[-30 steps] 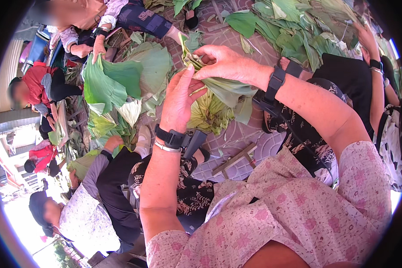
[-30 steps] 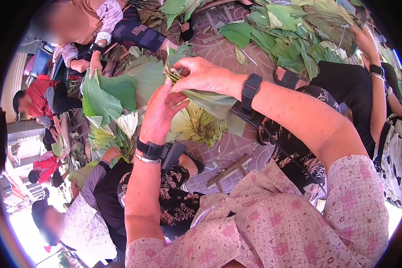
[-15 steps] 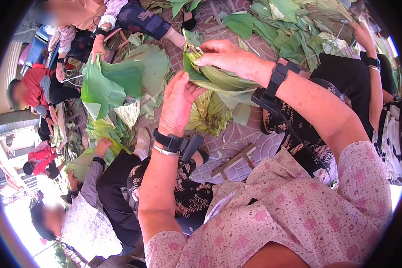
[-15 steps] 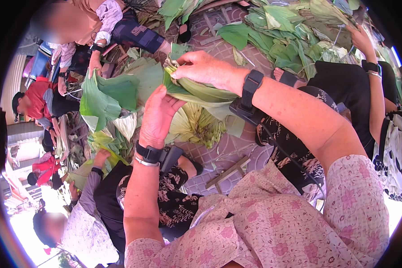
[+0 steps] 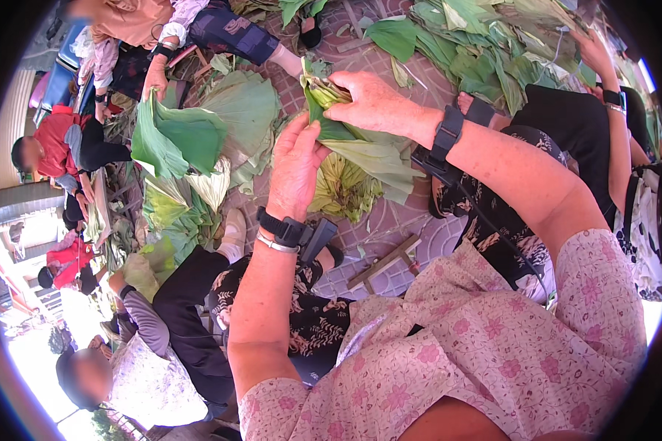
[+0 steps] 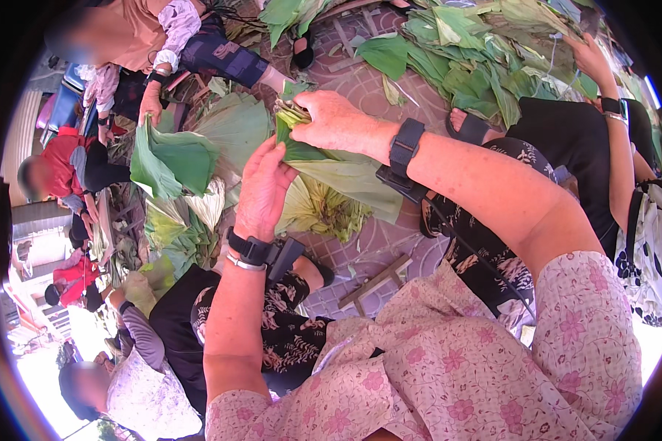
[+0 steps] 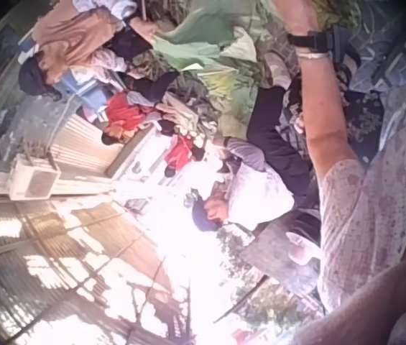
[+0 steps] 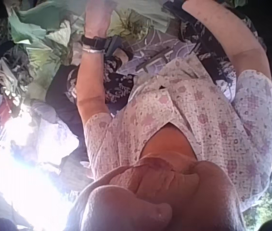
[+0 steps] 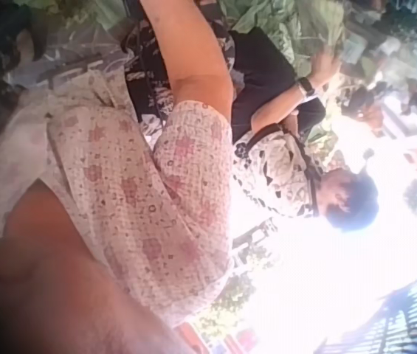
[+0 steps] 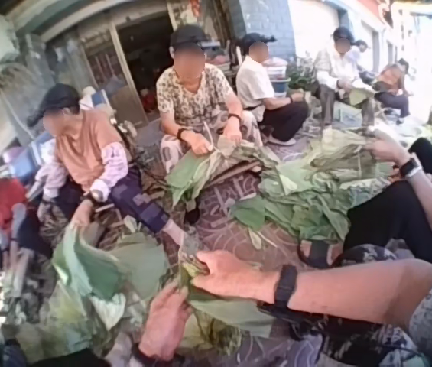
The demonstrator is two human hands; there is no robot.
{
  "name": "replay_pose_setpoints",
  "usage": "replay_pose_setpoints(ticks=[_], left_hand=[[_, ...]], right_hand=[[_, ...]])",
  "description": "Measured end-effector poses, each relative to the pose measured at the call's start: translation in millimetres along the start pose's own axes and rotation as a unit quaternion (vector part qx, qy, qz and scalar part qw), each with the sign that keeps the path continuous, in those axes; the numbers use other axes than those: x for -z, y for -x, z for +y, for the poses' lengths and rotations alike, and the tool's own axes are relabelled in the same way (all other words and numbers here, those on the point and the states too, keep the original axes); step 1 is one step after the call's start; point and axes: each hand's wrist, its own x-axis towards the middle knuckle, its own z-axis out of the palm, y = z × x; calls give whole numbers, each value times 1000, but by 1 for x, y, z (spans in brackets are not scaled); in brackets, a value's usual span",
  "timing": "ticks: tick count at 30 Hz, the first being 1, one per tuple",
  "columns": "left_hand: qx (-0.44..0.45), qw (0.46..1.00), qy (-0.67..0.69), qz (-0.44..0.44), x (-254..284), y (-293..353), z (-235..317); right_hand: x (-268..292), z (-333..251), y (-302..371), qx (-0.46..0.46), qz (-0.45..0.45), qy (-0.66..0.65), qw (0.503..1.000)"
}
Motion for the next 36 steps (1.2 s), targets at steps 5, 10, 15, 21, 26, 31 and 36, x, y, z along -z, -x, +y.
replay_pose_setpoints(ticks=[5,10,15,21,26,31,36], left_hand=[[15,999,-31,-41,11,-1,5],[33,985,-155,73,39,-5,8],[-52,974,-130,178,59,-5,25],[-163,950,-219,152,39,-10,41],[-218,851,-476,54,17,-11,24],[-201,813,-546,1,-5,3,34],[-184,866,-463,-37,3,-2,31]], right_hand=[[13,8,-13,-42,45,-86,994],[41,9,-28,-70,85,-172,979],[76,-8,-35,-19,132,-134,982],[60,-10,-23,80,47,115,989],[32,-38,4,120,-165,150,967],[28,-26,6,146,-196,86,966],[29,-20,0,124,-199,63,970]])
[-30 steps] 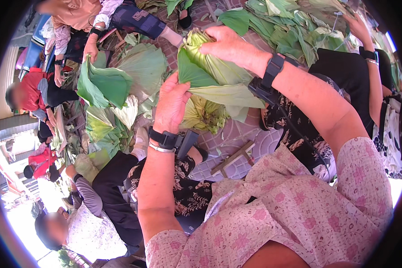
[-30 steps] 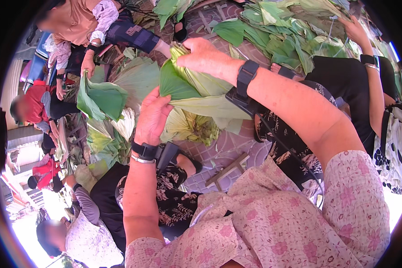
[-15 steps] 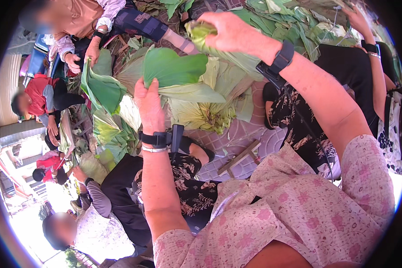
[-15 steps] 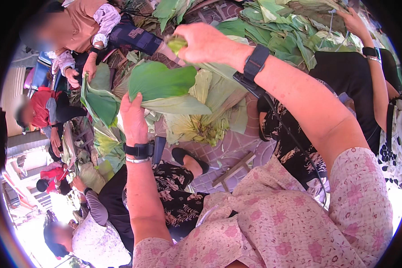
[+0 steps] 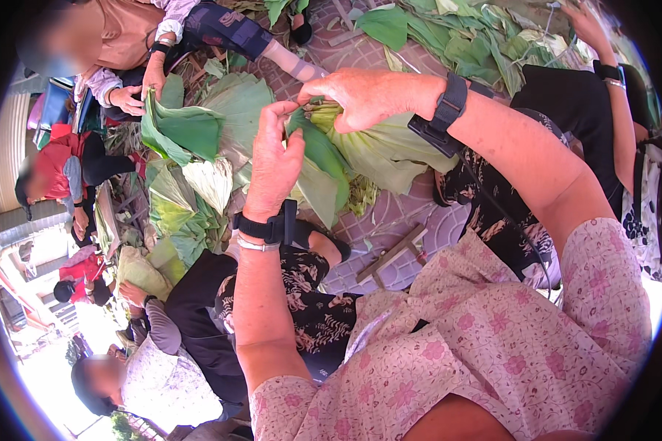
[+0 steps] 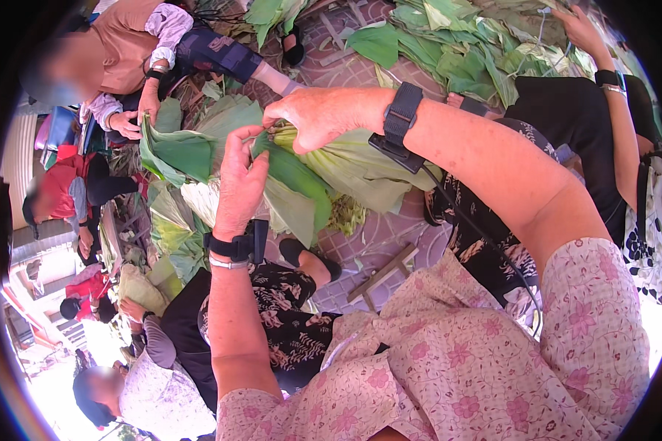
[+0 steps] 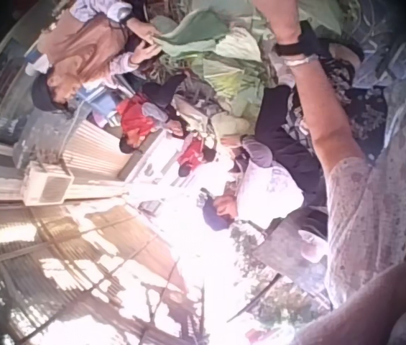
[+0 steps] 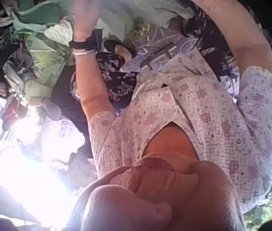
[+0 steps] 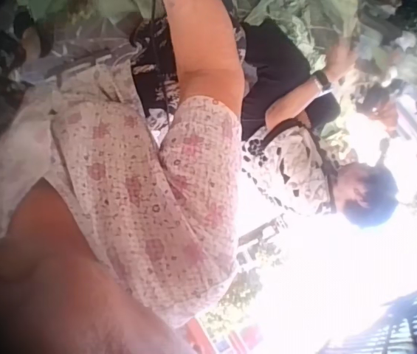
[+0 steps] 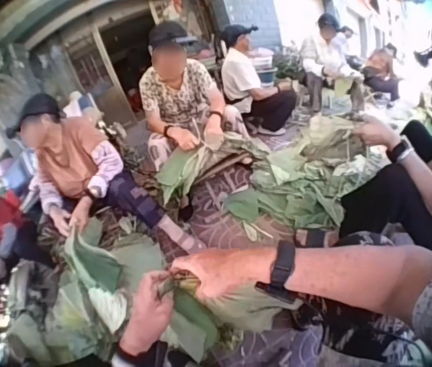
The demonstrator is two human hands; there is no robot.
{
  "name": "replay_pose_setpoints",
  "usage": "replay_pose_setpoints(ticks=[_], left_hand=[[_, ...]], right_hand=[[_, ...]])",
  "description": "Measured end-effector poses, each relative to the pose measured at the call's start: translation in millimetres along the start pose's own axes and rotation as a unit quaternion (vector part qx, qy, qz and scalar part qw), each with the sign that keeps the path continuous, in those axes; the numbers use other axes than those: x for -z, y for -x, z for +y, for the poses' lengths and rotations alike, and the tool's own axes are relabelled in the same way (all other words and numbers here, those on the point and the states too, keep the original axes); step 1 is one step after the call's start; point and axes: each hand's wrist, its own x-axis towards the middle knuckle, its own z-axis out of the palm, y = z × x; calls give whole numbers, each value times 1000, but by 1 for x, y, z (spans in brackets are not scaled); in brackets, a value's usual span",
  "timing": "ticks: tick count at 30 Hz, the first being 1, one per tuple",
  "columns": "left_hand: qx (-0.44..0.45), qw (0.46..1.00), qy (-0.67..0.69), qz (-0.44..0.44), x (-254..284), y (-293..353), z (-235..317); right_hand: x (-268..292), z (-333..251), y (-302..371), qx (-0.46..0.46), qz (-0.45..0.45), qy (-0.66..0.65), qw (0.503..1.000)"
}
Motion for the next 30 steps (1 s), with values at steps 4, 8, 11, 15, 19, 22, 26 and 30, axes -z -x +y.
replay_pose_setpoints(ticks=[4,8,11,15,19,22,26,30], left_hand=[[89,993,68,-41,11,2,1],[105,994,-11,-34,26,-3,-15],[118,988,-98,-33,35,-2,-15],[175,981,61,-53,43,3,1],[214,948,222,-83,47,3,-2],[204,970,116,-64,46,4,-14],[-55,912,-403,51,39,5,-32],[-10,943,-317,95,25,4,-30]], right_hand=[[7,-8,1,-48,-36,21,998],[12,-16,5,-93,-48,67,992],[15,-11,4,-90,-30,88,992],[23,-9,1,-105,-15,96,990],[27,-2,3,-90,20,91,992],[26,-3,3,-88,-1,105,991],[23,-15,3,-117,-56,139,982],[19,-17,5,-106,-59,134,983]])
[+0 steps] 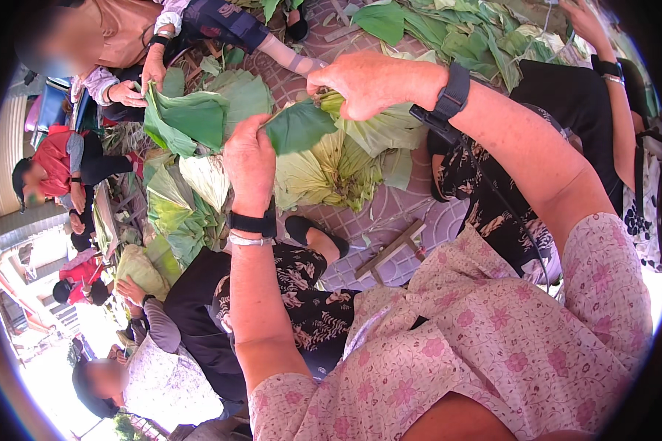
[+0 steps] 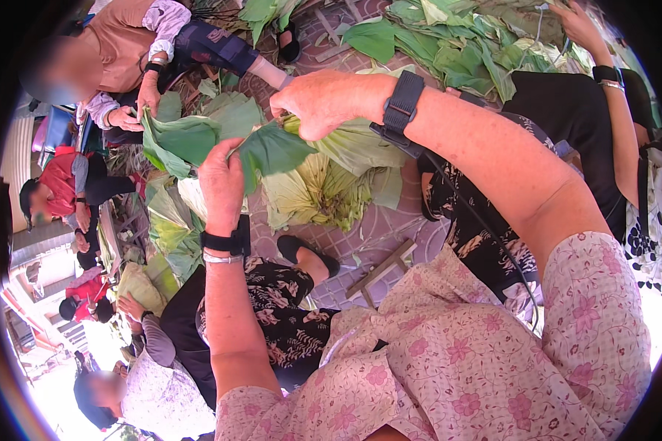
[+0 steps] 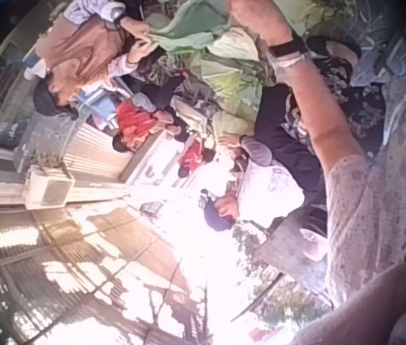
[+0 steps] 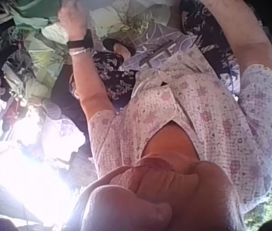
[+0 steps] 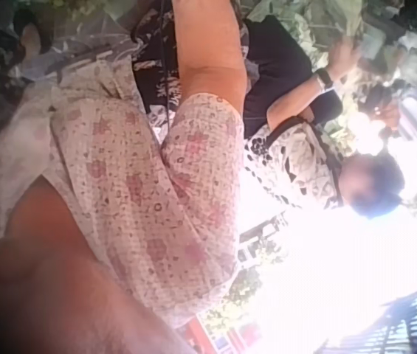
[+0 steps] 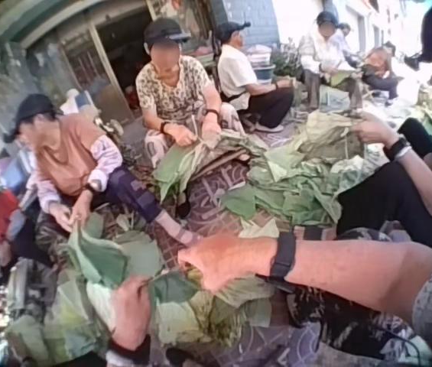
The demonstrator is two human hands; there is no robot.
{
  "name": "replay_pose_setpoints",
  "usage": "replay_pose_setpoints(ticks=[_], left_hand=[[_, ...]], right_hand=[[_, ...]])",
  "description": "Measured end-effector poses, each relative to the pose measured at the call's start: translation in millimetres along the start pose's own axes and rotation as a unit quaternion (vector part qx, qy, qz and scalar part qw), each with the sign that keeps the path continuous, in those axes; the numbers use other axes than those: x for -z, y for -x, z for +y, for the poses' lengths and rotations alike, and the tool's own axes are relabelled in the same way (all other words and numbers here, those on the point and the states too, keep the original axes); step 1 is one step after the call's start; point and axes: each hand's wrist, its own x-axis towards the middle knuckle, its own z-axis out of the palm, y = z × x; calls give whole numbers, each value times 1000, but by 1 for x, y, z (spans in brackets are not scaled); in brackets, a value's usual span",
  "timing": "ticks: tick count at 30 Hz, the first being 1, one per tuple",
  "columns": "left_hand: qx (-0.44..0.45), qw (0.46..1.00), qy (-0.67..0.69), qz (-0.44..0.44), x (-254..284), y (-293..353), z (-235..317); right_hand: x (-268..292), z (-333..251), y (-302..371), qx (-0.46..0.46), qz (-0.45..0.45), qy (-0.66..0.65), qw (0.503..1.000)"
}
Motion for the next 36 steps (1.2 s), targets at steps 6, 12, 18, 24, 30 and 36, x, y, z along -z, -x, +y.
replay_pose_setpoints(ticks=[6,12,18,24,30,36], left_hand=[[51,978,197,-40,-16,3,8],[30,971,225,-74,-22,6,17],[188,921,330,-83,-17,1,-11],[221,901,374,6,-11,-6,-46],[105,959,204,166,-22,-16,-37],[12,996,59,68,-142,36,-76]], right_hand=[[-3,0,-1,15,-3,-5,1000],[-8,-5,1,48,-18,9,999],[14,32,-6,97,112,-38,988],[66,58,14,35,303,35,952],[72,75,16,-45,441,60,894],[76,73,25,-47,446,25,893]])
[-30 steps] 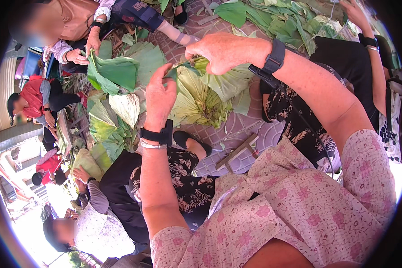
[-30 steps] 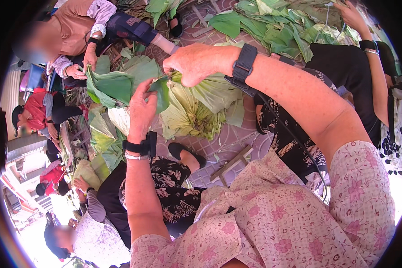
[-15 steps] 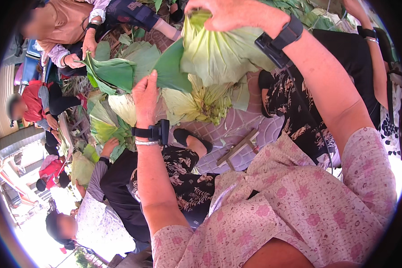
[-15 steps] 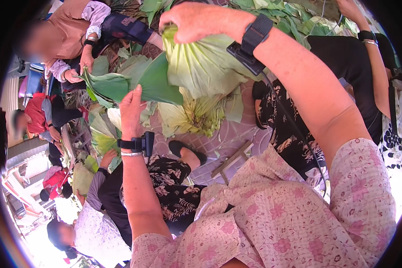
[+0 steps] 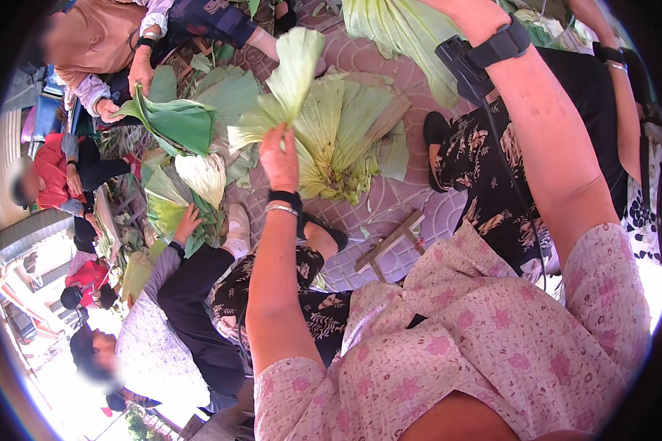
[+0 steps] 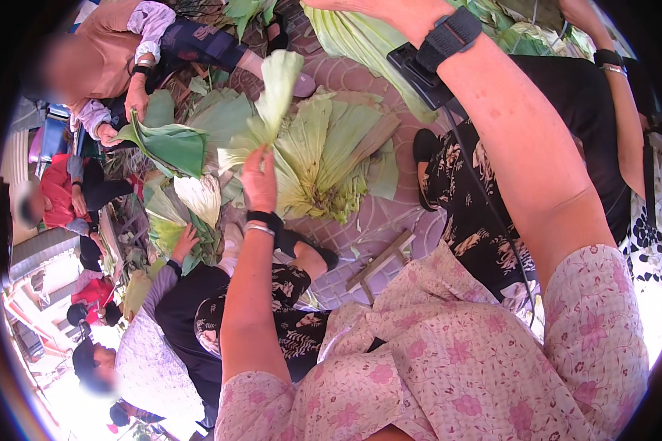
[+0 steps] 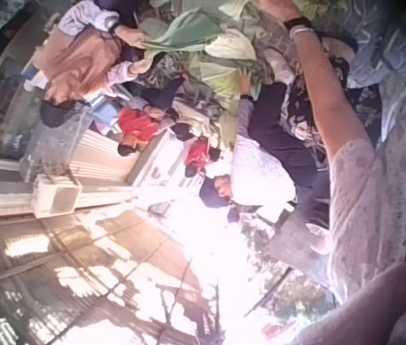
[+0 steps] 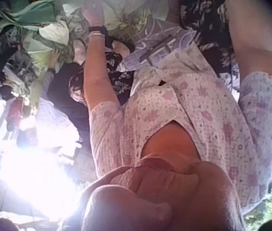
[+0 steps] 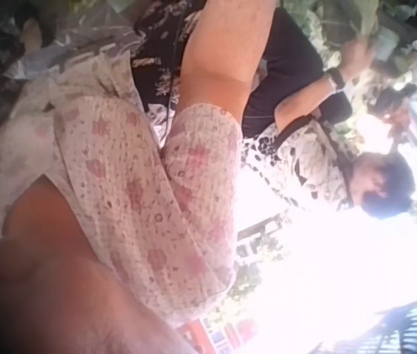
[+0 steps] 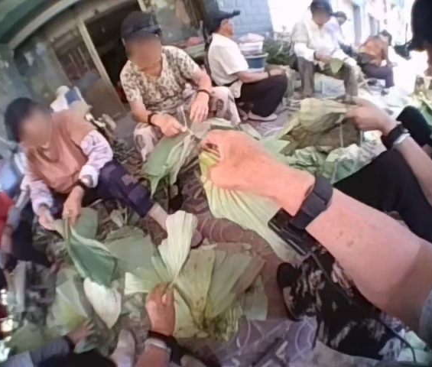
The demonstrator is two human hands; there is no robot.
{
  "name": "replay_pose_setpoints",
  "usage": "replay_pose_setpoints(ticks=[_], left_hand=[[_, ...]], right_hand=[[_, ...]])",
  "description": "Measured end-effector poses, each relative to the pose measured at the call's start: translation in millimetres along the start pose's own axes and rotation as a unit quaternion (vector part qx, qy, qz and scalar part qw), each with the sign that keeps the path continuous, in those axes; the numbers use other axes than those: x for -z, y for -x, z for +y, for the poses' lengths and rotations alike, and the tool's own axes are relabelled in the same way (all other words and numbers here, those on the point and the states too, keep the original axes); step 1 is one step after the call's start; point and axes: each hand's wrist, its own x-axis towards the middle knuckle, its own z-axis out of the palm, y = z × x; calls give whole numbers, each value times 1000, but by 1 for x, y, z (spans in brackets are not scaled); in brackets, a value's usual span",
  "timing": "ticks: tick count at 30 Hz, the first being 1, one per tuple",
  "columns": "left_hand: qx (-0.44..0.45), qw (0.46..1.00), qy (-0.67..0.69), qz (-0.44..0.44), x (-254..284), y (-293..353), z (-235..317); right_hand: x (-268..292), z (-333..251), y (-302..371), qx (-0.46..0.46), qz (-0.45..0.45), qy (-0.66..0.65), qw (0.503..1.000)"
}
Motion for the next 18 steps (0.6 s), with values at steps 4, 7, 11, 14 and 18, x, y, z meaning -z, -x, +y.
replay_pose_setpoints(ticks=[4,7,11,14,18], left_hand=[[40,994,-29,-96,-50,70,-34],[74,982,-82,-156,-57,97,-44],[133,948,-230,-174,-60,95,-9],[155,930,-257,-212,-50,84,12],[75,917,-329,-211,-51,88,28]], right_hand=[[-4,-6,4,-16,-22,2,1000],[-10,-9,4,-19,-35,22,999],[-12,-7,2,-14,-36,18,999],[-15,-9,0,-24,-47,7,999],[-21,-8,1,-7,-43,-3,999]])
